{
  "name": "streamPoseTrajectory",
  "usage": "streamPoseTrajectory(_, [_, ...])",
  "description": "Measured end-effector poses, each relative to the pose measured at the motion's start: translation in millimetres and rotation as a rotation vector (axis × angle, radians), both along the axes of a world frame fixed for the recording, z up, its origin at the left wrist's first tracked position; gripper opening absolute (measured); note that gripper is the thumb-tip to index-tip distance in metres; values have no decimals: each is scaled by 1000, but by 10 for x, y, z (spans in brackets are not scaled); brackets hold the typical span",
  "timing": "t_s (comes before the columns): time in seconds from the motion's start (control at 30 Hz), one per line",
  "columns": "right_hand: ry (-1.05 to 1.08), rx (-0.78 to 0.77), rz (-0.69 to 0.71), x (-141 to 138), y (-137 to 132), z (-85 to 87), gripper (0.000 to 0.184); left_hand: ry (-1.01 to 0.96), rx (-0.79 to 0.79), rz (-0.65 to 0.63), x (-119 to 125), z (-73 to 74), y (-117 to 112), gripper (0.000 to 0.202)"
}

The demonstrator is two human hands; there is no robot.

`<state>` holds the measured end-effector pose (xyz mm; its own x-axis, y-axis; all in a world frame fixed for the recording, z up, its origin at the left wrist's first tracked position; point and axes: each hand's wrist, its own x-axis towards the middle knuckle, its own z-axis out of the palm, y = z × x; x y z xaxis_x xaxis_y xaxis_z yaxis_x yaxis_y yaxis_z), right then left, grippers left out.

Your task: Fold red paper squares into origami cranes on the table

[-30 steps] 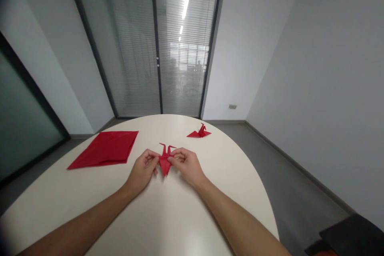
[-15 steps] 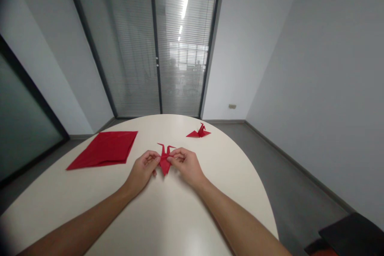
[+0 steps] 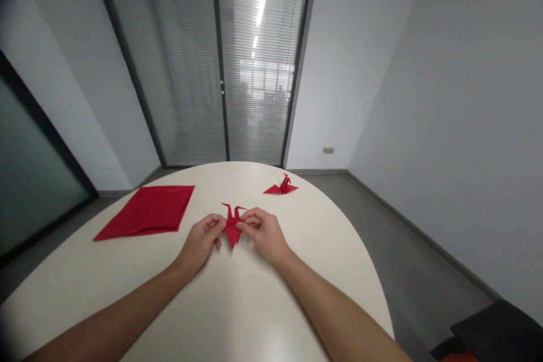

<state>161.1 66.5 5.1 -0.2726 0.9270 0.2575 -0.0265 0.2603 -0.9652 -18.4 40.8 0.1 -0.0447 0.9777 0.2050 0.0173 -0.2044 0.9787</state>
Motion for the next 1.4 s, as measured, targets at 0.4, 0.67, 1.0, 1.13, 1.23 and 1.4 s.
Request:
streamPoseTrajectory(0.4, [-85,52,-17,25,5,-4,34,238,135,90,26,61,-77,17])
streamPoseTrajectory(0.67, [-32,30,33,-5,-26,42,31,188,133,51,28,97,-88,22])
streamPoseTrajectory(1.0, [4,6,62,-24,-43,25,31,131,111,85,29,-22,-18,19])
streamPoseTrajectory(1.13, [-16,72,59,-7,-50,39,25,126,62,52,28,-79,-15,36])
streamPoseTrajectory(1.23, [-33,100,48,7,-49,39,24,44,47,-20,34,-84,-12,41])
streamPoseTrajectory(1.4, [-58,122,28,20,-46,36,22,61,69,-94,48,-10,-31,26])
